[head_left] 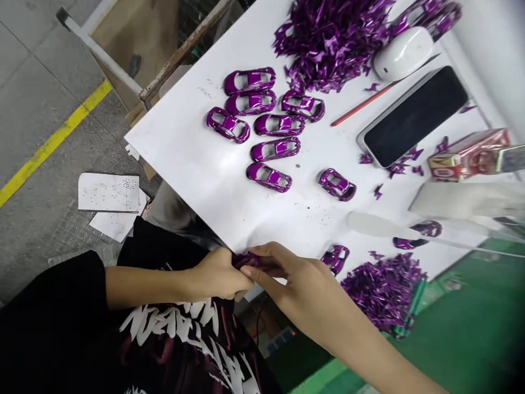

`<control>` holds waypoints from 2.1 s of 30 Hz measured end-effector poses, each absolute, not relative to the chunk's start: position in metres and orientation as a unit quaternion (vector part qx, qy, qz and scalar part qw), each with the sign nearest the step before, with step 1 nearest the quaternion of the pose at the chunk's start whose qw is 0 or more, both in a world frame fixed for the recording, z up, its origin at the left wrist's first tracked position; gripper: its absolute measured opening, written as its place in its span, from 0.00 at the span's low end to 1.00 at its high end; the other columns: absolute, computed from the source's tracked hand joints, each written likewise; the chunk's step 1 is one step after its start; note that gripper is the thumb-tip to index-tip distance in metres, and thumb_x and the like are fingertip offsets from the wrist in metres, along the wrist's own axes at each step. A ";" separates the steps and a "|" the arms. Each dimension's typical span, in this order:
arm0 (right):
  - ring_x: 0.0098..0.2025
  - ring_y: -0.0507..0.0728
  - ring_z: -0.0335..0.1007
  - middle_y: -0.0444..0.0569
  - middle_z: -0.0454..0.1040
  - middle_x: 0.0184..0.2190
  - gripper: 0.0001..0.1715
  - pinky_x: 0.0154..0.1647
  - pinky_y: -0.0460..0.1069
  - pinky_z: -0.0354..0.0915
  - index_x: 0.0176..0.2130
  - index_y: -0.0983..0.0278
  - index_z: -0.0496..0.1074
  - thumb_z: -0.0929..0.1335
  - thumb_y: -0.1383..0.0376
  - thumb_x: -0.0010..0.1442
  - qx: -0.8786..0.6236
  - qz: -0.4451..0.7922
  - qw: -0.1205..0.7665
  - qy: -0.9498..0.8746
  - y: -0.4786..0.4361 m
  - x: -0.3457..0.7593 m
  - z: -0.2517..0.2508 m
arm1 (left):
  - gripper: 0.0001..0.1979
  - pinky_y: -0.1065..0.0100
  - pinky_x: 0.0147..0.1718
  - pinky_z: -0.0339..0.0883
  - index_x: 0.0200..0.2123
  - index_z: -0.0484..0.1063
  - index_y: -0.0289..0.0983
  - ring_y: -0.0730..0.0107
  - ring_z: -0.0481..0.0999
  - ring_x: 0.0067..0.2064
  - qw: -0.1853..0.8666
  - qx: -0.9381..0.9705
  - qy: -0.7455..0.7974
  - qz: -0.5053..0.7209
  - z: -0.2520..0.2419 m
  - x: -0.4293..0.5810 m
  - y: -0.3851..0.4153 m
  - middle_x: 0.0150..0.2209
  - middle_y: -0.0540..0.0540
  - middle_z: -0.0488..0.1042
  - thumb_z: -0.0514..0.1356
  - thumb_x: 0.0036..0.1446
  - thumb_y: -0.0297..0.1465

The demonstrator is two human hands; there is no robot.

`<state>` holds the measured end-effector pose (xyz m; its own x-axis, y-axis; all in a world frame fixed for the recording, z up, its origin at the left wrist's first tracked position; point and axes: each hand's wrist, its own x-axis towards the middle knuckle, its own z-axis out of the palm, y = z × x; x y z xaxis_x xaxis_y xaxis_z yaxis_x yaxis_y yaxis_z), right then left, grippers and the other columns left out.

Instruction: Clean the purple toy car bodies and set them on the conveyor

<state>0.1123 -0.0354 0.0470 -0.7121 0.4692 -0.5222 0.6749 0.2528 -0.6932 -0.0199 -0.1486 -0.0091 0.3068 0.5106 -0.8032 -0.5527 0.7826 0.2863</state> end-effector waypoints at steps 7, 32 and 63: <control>0.23 0.58 0.78 0.42 0.79 0.24 0.20 0.16 0.47 0.68 0.35 0.57 0.68 0.80 0.57 0.53 0.439 -0.481 0.232 0.723 -0.016 0.102 0.023 | 0.16 0.72 0.16 0.45 0.23 0.60 0.41 0.78 0.53 0.15 0.816 -0.075 0.522 0.235 -0.007 -0.016 -0.141 0.14 0.60 0.51 0.65 0.45 0.20; 0.43 0.58 0.81 0.49 0.81 0.41 0.12 0.42 0.50 0.79 0.46 0.55 0.85 0.70 0.57 0.73 0.593 -0.397 -0.332 0.617 -0.108 0.127 0.048 | 0.34 0.57 0.45 0.80 0.75 0.58 0.43 0.56 0.86 0.46 0.878 0.210 0.259 0.343 0.024 -0.067 -0.117 0.48 0.38 0.81 0.62 0.71 0.42; 0.51 0.65 0.80 0.53 0.82 0.46 0.23 0.56 0.63 0.76 0.51 0.60 0.76 0.76 0.53 0.60 0.642 -0.316 -0.376 0.589 0.015 0.175 0.012 | 0.24 0.63 0.45 0.81 0.63 0.73 0.45 0.65 0.82 0.47 0.777 0.264 0.325 0.470 -0.006 -0.017 -0.068 0.50 0.45 0.75 0.70 0.65 0.35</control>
<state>0.1747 0.0153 0.0118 0.1072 0.9935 0.0374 0.5175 -0.0236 -0.8554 -0.0166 -0.0677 -0.0061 0.3481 0.9016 -0.2566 -0.5583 0.4193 0.7159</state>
